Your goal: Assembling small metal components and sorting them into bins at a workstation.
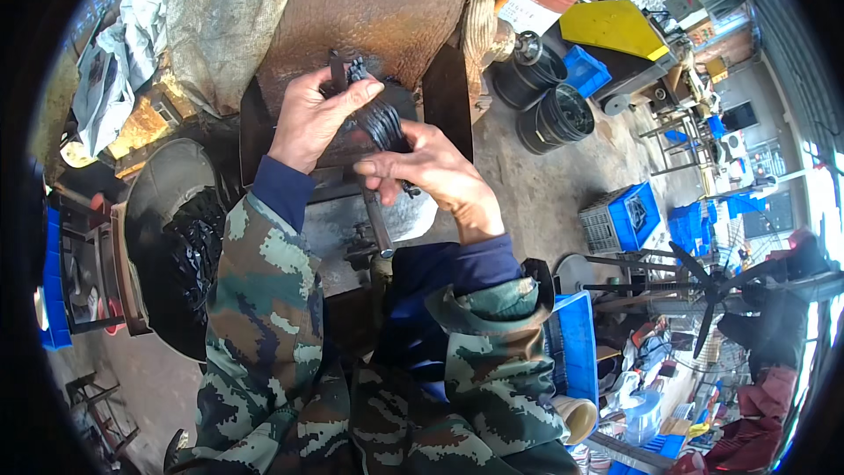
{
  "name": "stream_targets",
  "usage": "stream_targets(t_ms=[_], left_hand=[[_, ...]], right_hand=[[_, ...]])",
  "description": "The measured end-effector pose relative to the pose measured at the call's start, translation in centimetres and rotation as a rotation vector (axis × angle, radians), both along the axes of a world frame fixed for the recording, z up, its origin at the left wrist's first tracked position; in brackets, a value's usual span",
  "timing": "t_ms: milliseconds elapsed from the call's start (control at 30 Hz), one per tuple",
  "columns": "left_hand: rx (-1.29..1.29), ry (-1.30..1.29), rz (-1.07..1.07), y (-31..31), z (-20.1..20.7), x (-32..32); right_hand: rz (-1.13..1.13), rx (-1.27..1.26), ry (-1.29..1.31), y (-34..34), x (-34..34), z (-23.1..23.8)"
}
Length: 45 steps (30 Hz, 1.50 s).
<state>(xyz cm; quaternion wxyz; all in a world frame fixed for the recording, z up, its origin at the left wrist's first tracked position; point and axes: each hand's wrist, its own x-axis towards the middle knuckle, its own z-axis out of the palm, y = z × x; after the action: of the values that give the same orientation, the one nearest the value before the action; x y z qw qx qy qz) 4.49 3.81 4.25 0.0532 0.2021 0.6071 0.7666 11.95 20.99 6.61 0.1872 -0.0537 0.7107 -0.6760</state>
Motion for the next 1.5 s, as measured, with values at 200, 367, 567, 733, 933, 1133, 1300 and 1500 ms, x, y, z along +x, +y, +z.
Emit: stream_targets(t_ms=[200,367,567,733,933,1133,1300,1500], left_hand=[[0.143,-0.032,0.0,1.0,-0.4,0.6],[0.079,0.017,0.015,2.6,0.5,2.8],[0.051,-0.003,-0.083,4.4,0.9,4.8],[-0.049,-0.02,-0.342,5.8,0.5,6.1],[-0.497,0.19,-0.321,3.2,-3.8,2.4],[-0.736,0.225,-0.441,1.9,-6.8,3.8],[-0.735,0.618,-0.404,1.0,-6.2,6.3],[-0.846,0.763,-0.305,2.3,-6.7,10.2]], right_hand=[[-0.175,-0.11,-0.112,0.7,3.8,1.3],[-0.239,0.135,-0.013,1.5,6.3,2.1],[-0.351,0.352,0.135,1.6,10.7,3.4],[-0.495,0.562,0.263,3.6,16.5,2.5],[-0.568,0.906,0.076,12.2,29.1,2.3],[-0.571,1.288,-0.228,22.1,48.8,3.8],[-0.705,1.244,-0.91,24.8,58.7,4.6],[-0.676,1.104,-1.413,26.2,65.5,-0.5]])
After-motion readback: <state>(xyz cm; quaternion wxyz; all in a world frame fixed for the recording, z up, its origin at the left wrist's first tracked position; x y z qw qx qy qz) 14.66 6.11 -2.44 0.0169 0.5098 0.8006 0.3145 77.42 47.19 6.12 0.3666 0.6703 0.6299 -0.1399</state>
